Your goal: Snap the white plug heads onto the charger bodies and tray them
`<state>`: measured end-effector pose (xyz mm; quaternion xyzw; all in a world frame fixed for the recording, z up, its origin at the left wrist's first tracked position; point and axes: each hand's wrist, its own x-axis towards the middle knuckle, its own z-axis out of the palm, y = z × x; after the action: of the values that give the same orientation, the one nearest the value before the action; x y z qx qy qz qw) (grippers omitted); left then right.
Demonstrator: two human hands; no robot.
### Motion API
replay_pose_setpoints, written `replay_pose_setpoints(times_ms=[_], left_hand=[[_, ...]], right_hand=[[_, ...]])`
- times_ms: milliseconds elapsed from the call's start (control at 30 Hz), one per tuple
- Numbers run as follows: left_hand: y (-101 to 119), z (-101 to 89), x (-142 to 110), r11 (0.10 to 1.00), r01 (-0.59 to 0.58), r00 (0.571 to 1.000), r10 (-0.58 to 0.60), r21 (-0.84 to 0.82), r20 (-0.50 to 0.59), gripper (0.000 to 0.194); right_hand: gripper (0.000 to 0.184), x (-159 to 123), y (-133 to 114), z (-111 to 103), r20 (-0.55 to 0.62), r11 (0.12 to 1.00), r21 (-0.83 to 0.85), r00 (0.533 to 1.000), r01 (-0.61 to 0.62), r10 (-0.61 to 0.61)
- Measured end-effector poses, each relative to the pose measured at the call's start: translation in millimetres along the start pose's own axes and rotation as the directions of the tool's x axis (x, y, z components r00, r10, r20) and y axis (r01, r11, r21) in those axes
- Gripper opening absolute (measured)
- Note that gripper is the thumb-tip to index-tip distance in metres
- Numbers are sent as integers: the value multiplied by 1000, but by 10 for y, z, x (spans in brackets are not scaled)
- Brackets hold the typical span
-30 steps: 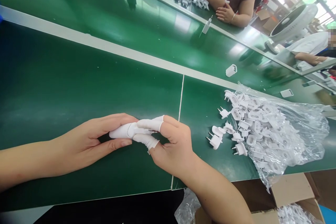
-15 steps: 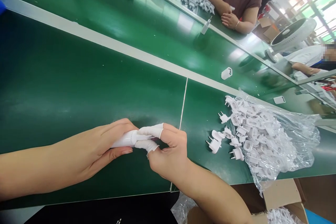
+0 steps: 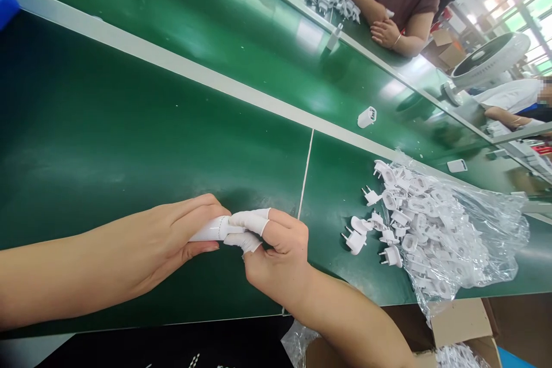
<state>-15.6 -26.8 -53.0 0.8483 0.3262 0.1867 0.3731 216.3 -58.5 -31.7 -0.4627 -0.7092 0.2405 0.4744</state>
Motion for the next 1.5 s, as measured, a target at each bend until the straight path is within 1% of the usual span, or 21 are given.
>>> replay_pose_setpoints(times_ms=[100, 200, 267, 333, 400, 433, 500, 567, 633, 700, 800, 867, 933, 1033, 1167, 1267, 1333, 1433, 1500], left_hand=[[10, -39, 3, 998, 8, 999, -5, -63, 40, 29], [42, -61, 51, 984, 42, 999, -37, -173, 33, 30], [51, -40, 117, 970, 11, 999, -20, -241, -34, 27], [28, 13, 195, 969, -45, 990, 10, -244, -140, 25], [-24, 75, 269, 978, -61, 973, 14, -199, -231, 23], [-56, 100, 301, 983, -50, 968, 3, -179, -252, 21], [-116, 120, 352, 986, -30, 968, -12, -165, -251, 17], [-161, 98, 387, 983, -43, 973, 0, -178, -232, 16], [-190, 53, 400, 977, -73, 971, 24, -201, -238, 17], [-209, 13, 391, 973, -85, 964, 26, -216, -263, 18], [-233, -5, 357, 976, -59, 954, -7, -211, -300, 19], [-243, 1, 342, 982, -32, 952, -26, -184, -306, 20], [-246, 7, 340, 988, -13, 953, -35, -156, -301, 19], [-246, 8, 350, 989, -9, 955, -35, -147, -295, 15], [-274, 27, 350, 988, -43, 951, -5, -148, -309, 11], [-304, 58, 345, 988, -76, 942, 26, -138, -336, 11], [-311, 72, 345, 988, -86, 939, 37, -130, -343, 11], [-300, 77, 348, 991, -56, 944, 11, -125, -330, 8], [-292, 77, 346, 991, -41, 945, -2, -125, -326, 7]], right_hand=[[28, 7, -13, -2, 0, 1000, 1, 1000, 8, -8], [26, 58, -28, -54, 18, 999, 25, 1000, -23, 23], [25, 105, -30, -109, -1, 995, 63, 997, -80, 80], [27, 144, -17, -166, -42, 994, 56, 995, -90, 93], [25, 167, 13, -213, -54, 999, -52, 999, -7, 5], [23, 172, 32, -231, -41, 990, -127, 998, 52, -57], [20, 173, 73, -250, 2, 954, -261, 988, 147, -152], [19, 174, 98, -248, 40, 921, -343, 983, 182, -180], [19, 190, 90, -233, 90, 910, -371, 982, 186, -164], [21, 233, 40, -219, 133, 920, -349, 981, 180, -142], [24, 327, -84, -218, 114, 938, -311, 986, 150, -120], [24, 376, -161, -218, 113, 935, -321, 987, 148, -117], [23, 393, -208, -206, 177, 916, -363, 978, 171, -113], [23, 377, -217, -168, 280, 865, -460, 957, 200, -73], [23, 382, -218, -144, 331, 795, -549, 940, 257, -75], [24, 426, -259, -160, 384, 768, -564, 920, 302, -79], [25, 450, -285, -173, 376, 772, -561, 923, 299, -84], [27, 462, -287, -181, 345, 775, -563, 934, 288, -96], [26, 463, -266, -179, 350, 780, -557, 932, 287, -93]])
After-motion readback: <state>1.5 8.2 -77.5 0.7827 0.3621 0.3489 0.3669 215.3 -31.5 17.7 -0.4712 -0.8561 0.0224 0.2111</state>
